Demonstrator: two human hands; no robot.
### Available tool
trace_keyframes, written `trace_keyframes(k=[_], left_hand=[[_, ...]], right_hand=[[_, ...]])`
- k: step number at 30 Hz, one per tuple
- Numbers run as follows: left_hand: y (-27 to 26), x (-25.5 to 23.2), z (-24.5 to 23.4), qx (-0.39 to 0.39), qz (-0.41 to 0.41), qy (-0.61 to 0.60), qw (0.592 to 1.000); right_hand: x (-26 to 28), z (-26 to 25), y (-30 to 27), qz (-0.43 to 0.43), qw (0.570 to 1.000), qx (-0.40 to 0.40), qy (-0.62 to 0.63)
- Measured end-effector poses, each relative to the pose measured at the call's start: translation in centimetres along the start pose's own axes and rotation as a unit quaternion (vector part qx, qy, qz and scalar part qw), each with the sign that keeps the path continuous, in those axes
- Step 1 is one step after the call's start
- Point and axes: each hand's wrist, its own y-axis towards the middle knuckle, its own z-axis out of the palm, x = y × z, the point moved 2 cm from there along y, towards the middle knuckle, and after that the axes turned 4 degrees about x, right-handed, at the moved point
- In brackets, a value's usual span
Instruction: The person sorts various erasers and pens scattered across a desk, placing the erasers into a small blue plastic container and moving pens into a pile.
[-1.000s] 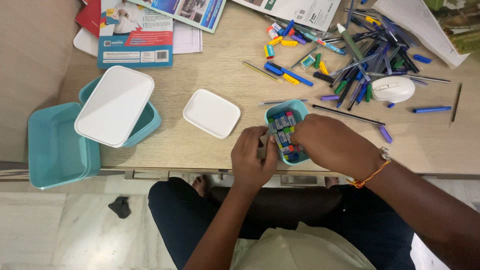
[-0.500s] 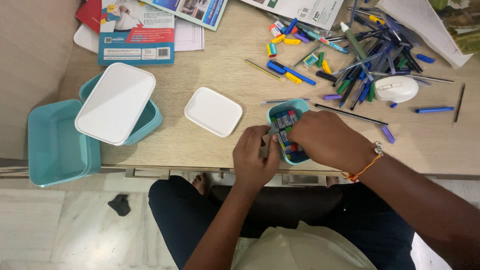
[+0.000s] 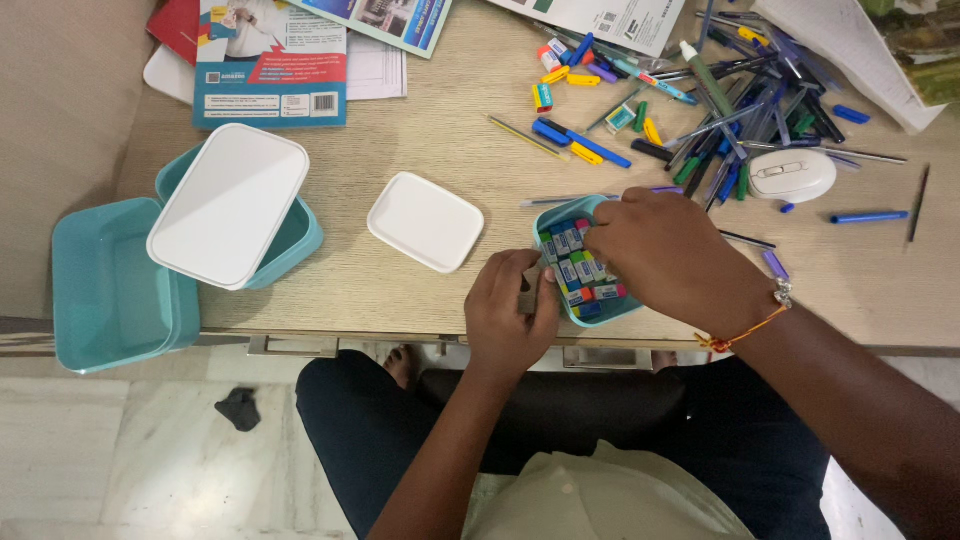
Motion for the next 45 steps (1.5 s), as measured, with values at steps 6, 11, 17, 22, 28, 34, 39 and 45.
trace_keyframes(k=[6,11,17,22,28,34,39,45], left_hand=[[0.0,-0.4,-0.2,-0.009,-0.003,-0.014,1.0],[0.1,-0.4,-0.1,-0.008,-0.006,-0.009,1.0],[0.1,-0.6,-0.2,-0.011,-0.003,-0.007,1.0],[-0.2,-0.5,-0.1,-0.012,-0.007,-0.008,1.0],[0.1,-0.7,-0.3,-0.013,-0.009,-0.011,1.0],[-0.2,-0.4,-0.2,0.01,-0.014,-0.007,1.0],[-0.2,-0.7,0.0,-0.007,0.004,0.009,1.0],[-0.1,-1.0,0.2,0.011,-0.032,-0.011,0.999]], right_hand=[[-0.1,0.9,-0.1,-0.002,1.0,-0.021,0.005],[-0.3,1.7,-0.4,-0.009,0.999,-0.041,0.008],[-0.5,2.1,-0.6,-0.02,0.999,-0.048,-0.002],[-1.1,1.1,-1.0,0.041,0.993,-0.051,0.1],[-2.1,4.9,-3.1,0.217,0.896,-0.227,0.313],[-3.1,12.3,-3.6,0.214,0.807,-0.324,0.444],[-2.4,13.1,-3.8,0.206,0.805,-0.311,0.461],[-2.1,12.2,-4.2,0.198,0.813,-0.315,0.448]])
